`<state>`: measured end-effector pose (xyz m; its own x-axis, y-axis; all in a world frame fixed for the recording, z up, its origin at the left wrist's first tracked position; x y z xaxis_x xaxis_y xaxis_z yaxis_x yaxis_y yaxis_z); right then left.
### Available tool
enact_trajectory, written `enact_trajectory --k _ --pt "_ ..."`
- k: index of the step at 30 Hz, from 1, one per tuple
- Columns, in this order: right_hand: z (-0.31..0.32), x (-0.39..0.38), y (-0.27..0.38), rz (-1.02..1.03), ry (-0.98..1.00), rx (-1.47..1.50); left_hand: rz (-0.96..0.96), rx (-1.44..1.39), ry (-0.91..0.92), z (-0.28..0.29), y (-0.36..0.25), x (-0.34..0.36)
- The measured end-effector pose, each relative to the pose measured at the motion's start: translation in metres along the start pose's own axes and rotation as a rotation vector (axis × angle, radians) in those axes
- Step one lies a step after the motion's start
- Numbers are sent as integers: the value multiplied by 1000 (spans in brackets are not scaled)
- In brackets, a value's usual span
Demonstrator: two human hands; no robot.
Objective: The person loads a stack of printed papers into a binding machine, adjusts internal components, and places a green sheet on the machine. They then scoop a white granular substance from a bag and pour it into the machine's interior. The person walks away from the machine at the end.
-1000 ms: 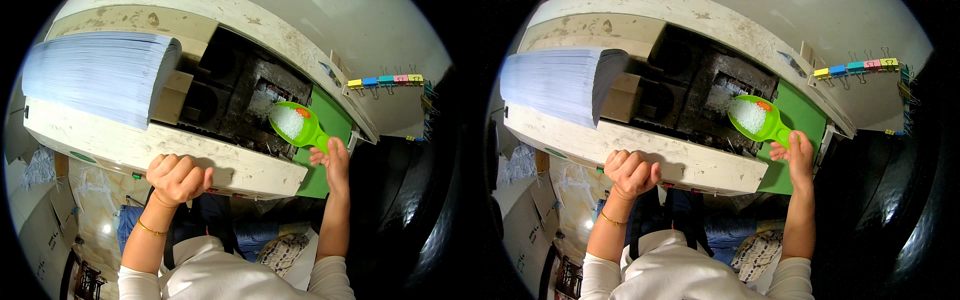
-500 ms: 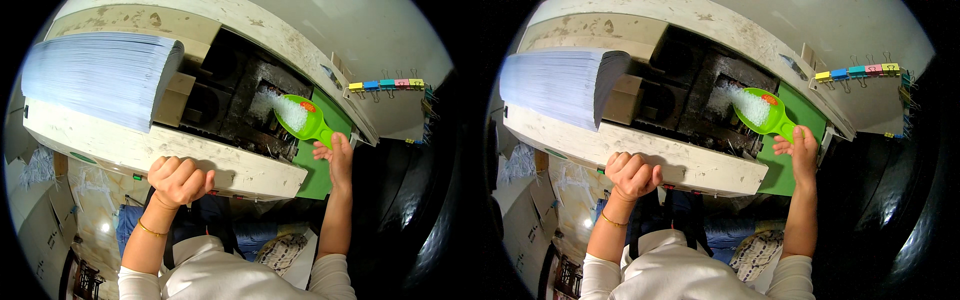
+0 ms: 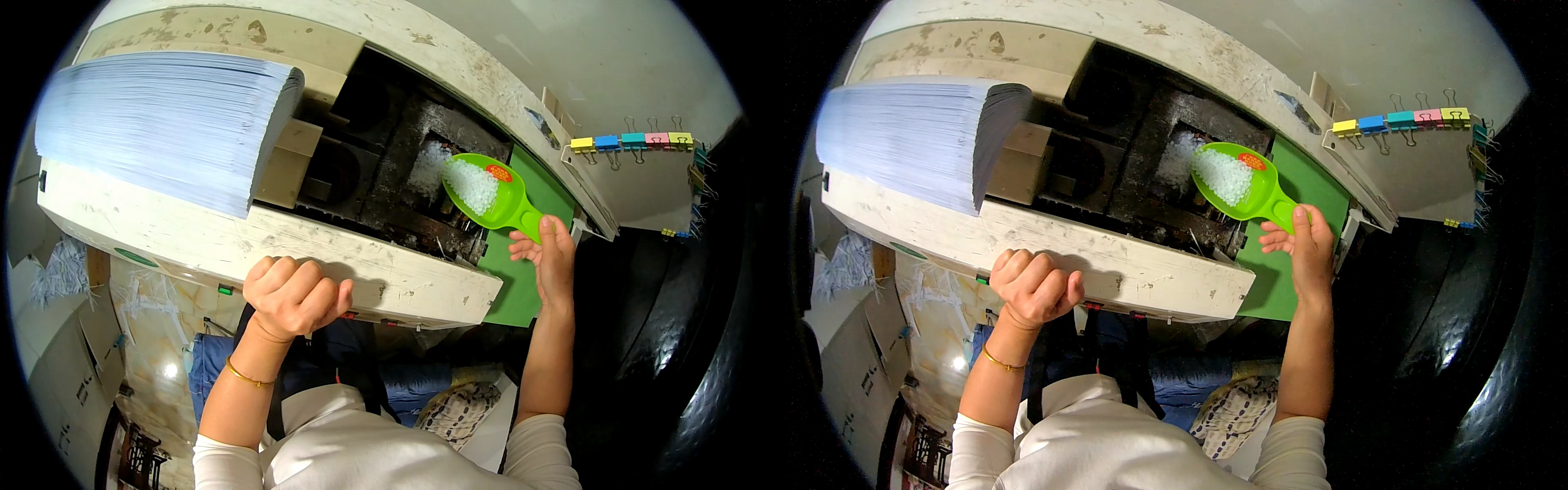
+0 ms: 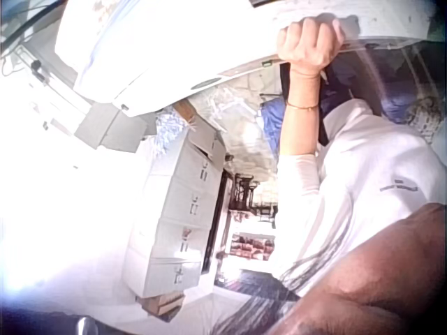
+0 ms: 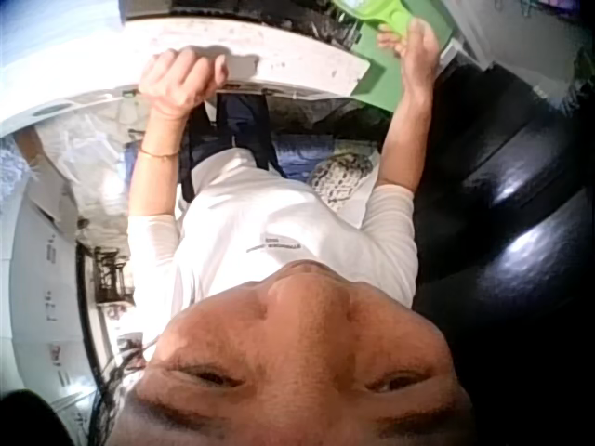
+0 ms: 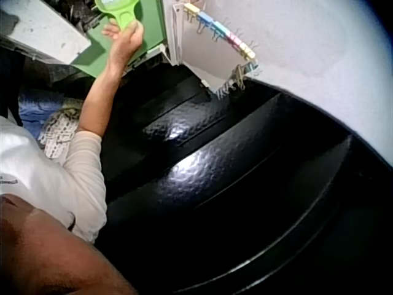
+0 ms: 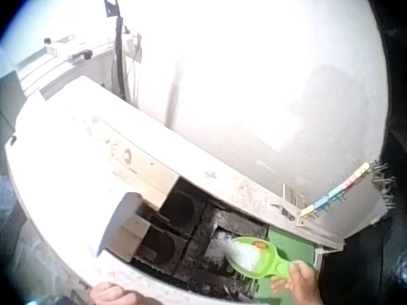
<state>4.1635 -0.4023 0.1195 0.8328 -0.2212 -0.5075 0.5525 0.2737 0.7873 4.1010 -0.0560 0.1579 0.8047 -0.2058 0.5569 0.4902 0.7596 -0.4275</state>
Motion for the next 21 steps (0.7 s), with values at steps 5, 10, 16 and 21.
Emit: enact_trajectory --k 5,10,16,21 --pt "1 -1 -12 -49 1 88 1 -3 -2 0 0 0" --pt "6 -4 -19 -73 -22 159 0 -2 4 0 0 0" --pt "23 -8 -18 -40 -65 89 6 -3 -6 0 0 0" --pt "26 -8 -19 -52 -99 34 1 7 5 0 -1 1"
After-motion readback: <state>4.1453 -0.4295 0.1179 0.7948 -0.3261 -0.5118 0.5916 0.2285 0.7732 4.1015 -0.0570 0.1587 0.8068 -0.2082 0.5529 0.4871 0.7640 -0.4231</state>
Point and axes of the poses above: each hand's wrist, its own x-axis towards the middle knuckle, its own z-axis out of the back of the hand, y = z × x, the point moved 9 cm from there along x, towards the middle knuckle
